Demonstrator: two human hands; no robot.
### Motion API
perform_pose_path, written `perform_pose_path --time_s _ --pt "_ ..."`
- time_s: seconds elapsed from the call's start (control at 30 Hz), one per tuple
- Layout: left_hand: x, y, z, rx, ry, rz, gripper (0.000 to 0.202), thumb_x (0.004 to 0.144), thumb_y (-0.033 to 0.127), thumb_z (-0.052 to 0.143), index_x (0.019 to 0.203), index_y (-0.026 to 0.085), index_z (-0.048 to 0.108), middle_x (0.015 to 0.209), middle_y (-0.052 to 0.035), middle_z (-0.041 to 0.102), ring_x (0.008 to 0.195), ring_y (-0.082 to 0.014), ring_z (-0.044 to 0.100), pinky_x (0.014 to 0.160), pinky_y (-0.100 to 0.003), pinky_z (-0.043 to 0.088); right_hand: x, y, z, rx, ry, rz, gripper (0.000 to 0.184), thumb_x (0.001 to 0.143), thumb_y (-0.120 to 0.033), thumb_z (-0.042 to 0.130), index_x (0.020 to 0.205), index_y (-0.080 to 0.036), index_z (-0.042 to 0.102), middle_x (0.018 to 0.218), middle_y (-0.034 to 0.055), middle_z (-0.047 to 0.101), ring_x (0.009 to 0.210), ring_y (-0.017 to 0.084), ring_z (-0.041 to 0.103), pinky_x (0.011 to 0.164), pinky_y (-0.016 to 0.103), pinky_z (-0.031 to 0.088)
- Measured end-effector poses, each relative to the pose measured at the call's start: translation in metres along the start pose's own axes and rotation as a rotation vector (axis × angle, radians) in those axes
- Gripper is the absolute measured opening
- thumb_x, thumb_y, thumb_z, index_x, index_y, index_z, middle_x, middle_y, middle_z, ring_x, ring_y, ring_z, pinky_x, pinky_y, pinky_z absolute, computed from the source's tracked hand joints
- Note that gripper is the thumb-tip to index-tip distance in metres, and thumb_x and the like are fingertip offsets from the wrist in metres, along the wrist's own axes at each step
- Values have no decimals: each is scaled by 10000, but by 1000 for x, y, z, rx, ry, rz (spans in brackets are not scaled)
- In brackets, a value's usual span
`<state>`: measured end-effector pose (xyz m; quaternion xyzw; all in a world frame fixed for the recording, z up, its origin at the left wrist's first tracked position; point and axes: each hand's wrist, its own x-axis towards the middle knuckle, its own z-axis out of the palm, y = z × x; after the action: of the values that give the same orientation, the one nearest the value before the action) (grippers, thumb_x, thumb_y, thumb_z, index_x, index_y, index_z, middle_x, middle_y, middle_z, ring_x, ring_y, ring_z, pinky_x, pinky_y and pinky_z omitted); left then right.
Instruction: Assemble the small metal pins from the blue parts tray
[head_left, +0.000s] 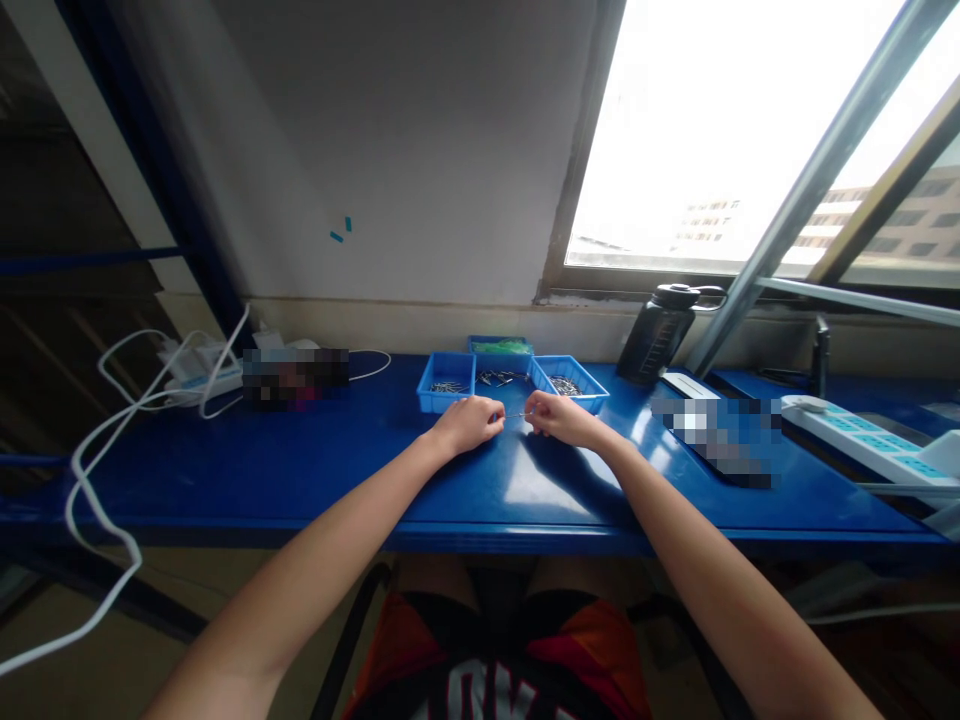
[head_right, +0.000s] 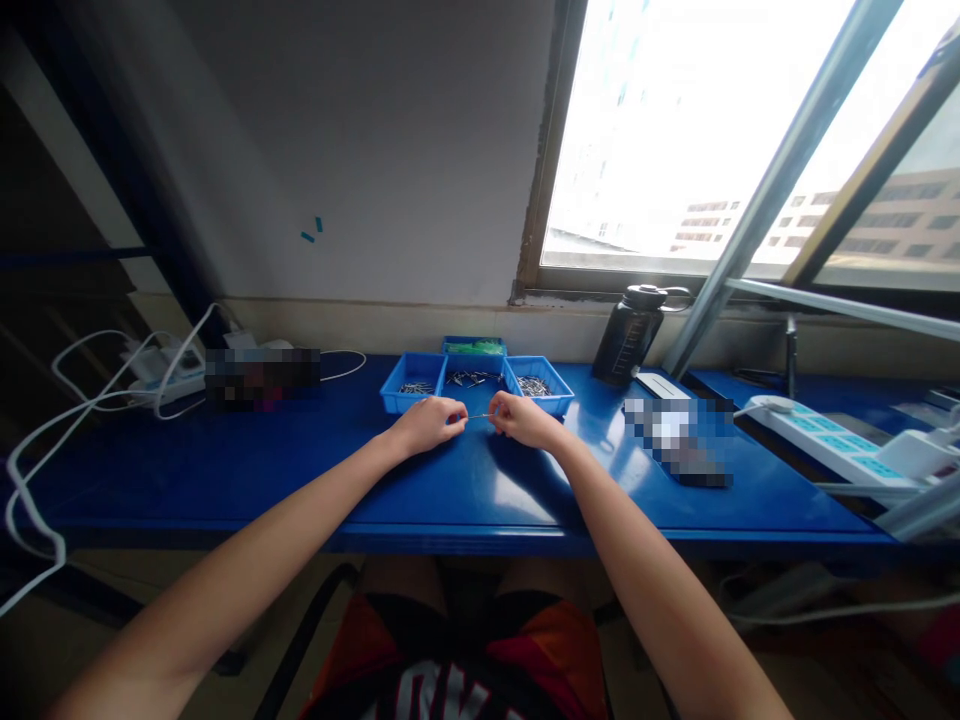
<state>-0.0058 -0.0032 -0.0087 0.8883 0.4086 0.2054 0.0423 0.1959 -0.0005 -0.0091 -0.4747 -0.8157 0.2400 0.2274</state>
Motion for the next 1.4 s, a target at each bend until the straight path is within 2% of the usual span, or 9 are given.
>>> perform_pose_path --time_s 0.1,0.3,0.43,0.7,0.9,1.03,1.17,1.4 --pt "-1 1 -1 0 6 3 193 750 294 462 721 180 616 731 -31 628 647 -151 552 565 -224 374 0 0 1 16 -18 -3 132 771 -299 471 820 -179 496 591 -8 592 503 107 538 494 213 413" --pt "-1 2 -3 -50 75 -26 250 780 325 408 733 176 603 659 -23 606 595 -141 528 523 -225 334 1 -3 1 81 10 -9 225 805 -374 423 804 -166 508 619 -3 579 490 86 501 490 202 393" --pt "0 4 -3 -146 67 -63 283 787 315 378 664 159 579 603 -15 575 548 -120 492 504 -219 316 2 -3 2 166 -35 18 315 836 -419 343 754 -159 499 600 -1 552 476 78 474 459 193 370" --pt "2 4 -1 -278 35 -89 279 781 295 362 645 144 552 585 -4 545 550 -112 466 498 -218 312 2 -2 2 242 -73 53 402 824 -518 317 649 -169 415 551 -9 522 454 76 462 447 198 364" --pt "4 -1 0 -263 76 -48 259 782 291 366 700 152 569 625 -5 566 576 -113 489 523 -216 326 3 1 4 215 -67 36 345 834 -464 330 708 -167 451 588 -2 534 471 79 469 437 191 365" --pt "4 -3 1 -214 49 -62 237 771 304 405 752 161 592 637 -6 582 577 -117 501 525 -215 337 3 2 4 205 -52 30 270 821 -422 377 775 -171 465 678 11 564 511 82 487 422 179 356" --pt "4 -5 1 -158 40 -67 206 757 309 446 801 175 596 658 -5 602 586 -123 515 528 -214 349 3 4 3 155 -35 -9 220 784 -389 459 829 -174 479 694 2 564 555 91 516 483 194 386" --pt "3 -6 -1 -52 43 -51 182 751 316 464 819 200 587 667 6 604 576 -121 525 491 -205 321 5 5 4 59 48 -79 158 738 -316 520 797 -169 511 662 -13 545 563 96 506 538 218 389"
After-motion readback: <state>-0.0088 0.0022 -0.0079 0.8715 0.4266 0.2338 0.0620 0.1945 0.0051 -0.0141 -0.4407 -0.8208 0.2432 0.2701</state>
